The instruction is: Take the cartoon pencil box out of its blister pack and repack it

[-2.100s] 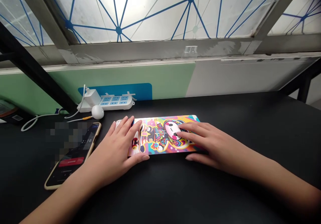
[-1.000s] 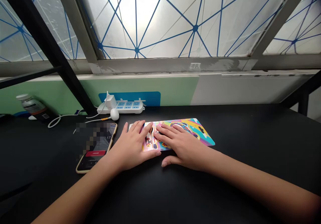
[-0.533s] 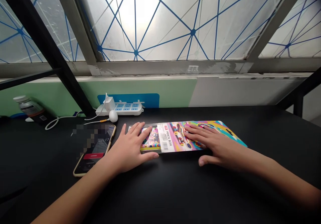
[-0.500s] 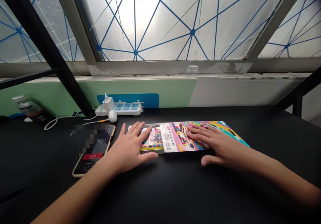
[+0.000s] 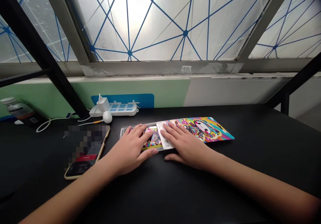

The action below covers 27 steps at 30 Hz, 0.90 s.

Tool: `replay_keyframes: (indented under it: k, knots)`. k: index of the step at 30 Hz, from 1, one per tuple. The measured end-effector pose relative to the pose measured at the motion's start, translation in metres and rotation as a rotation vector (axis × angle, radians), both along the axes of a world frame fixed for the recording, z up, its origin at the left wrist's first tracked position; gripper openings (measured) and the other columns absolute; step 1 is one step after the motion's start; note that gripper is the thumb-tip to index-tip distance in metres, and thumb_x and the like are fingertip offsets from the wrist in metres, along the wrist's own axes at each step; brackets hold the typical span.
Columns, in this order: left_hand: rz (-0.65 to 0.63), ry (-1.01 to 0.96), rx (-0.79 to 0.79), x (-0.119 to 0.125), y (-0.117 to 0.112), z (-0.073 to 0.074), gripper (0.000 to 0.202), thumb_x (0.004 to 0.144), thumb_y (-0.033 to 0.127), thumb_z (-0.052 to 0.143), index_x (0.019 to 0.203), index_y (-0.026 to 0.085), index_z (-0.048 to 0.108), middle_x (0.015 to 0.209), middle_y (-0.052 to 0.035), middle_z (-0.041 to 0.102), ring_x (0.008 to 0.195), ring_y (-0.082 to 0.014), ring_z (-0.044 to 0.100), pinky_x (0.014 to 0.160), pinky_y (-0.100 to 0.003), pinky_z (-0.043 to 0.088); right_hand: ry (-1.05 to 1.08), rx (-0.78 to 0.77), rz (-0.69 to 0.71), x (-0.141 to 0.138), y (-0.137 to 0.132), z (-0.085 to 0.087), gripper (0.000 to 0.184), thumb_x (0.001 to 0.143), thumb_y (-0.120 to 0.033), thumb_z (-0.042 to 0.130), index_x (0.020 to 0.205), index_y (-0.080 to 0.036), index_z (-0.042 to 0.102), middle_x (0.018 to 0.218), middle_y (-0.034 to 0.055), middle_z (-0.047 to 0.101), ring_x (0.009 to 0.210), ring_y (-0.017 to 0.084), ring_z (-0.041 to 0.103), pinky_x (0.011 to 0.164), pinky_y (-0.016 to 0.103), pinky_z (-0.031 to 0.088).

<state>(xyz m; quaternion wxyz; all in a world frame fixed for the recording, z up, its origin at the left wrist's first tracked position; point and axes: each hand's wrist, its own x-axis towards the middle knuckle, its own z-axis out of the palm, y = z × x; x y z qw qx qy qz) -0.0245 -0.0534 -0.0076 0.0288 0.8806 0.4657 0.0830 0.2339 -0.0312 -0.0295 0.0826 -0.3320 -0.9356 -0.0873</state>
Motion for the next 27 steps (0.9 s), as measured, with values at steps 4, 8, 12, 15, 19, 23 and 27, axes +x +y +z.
replay_keyframes:
  k: [4, 8, 12, 15, 19, 23, 27]
  knots:
    - [0.011, 0.04, 0.004, 0.013, 0.02, 0.016, 0.046, 0.104, 0.059, 0.04, 0.119, 0.025, 0.066, 0.126, -0.013, 0.064, 0.121, -0.0349, 0.058, 0.1, -0.054, 0.047, 0.02, 0.057, -0.025, 0.0, -0.001, -0.004, 0.072, 0.095, -0.051, 0.063, 0.149, -0.005, 0.048, 0.157, 0.0264, 0.046, 0.147, 0.044, 0.04, 0.118, 0.061, 0.038]
    - [0.079, 0.013, -0.005, 0.029, 0.041, 0.018, 0.037, 0.105, 0.047, 0.036, 0.11, 0.023, 0.064, 0.116, -0.0112, 0.065, 0.113, -0.0322, 0.06, 0.096, -0.05, 0.049, 0.046, 0.074, -0.047, -0.004, -0.002, -0.007, 0.062, 0.099, -0.041, 0.059, 0.149, -0.006, 0.048, 0.155, 0.0254, 0.049, 0.146, 0.042, 0.042, 0.116, 0.062, 0.04]
    - [0.161, -0.054, -0.029, 0.038, 0.048, 0.001, 0.039, 0.106, 0.043, 0.03, 0.127, 0.022, 0.055, 0.132, -0.0122, 0.064, 0.126, -0.0308, 0.056, 0.103, -0.05, 0.045, 0.044, 0.073, -0.068, -0.01, -0.004, -0.008, 0.063, 0.1, -0.04, 0.057, 0.15, -0.003, 0.047, 0.153, 0.0273, 0.05, 0.144, 0.044, 0.044, 0.114, 0.064, 0.042]
    - [0.163, -0.076, -0.043, 0.037, 0.047, -0.009, 0.047, 0.106, 0.046, 0.029, 0.141, 0.023, 0.048, 0.149, -0.0122, 0.056, 0.141, -0.031, 0.046, 0.115, -0.055, 0.034, 0.069, 0.067, -0.044, -0.007, -0.003, -0.007, 0.058, 0.1, -0.033, 0.057, 0.151, -0.007, 0.047, 0.153, 0.0254, 0.052, 0.145, 0.041, 0.045, 0.115, 0.061, 0.042]
    - [0.174, -0.076, -0.062, 0.033, 0.046, -0.01, 0.056, 0.104, 0.052, 0.03, 0.15, 0.023, 0.043, 0.159, -0.0138, 0.047, 0.151, -0.0337, 0.035, 0.119, -0.06, 0.026, 0.087, 0.07, -0.003, 0.022, 0.002, -0.009, 0.061, 0.096, -0.018, 0.058, 0.155, -0.013, 0.044, 0.152, 0.0221, 0.053, 0.145, 0.037, 0.045, 0.115, 0.058, 0.043]
    - [0.172, -0.071, -0.081, 0.031, 0.046, -0.007, 0.06, 0.104, 0.053, 0.029, 0.153, 0.022, 0.041, 0.16, -0.0146, 0.045, 0.152, -0.0348, 0.032, 0.119, -0.062, 0.025, 0.097, 0.102, -0.037, 0.072, 0.004, -0.015, 0.062, 0.097, -0.012, 0.051, 0.158, -0.02, 0.04, 0.154, 0.0171, 0.052, 0.145, 0.032, 0.047, 0.114, 0.056, 0.046]
    - [0.14, -0.065, -0.104, 0.029, 0.048, -0.007, 0.059, 0.104, 0.054, 0.029, 0.151, 0.024, 0.045, 0.158, -0.0117, 0.05, 0.152, -0.0346, 0.033, 0.119, -0.062, 0.026, 0.067, 0.115, -0.096, 0.12, 0.001, -0.016, 0.063, 0.097, -0.003, 0.037, 0.157, -0.025, 0.043, 0.153, 0.011, 0.055, 0.141, 0.027, 0.052, 0.113, 0.052, 0.049]
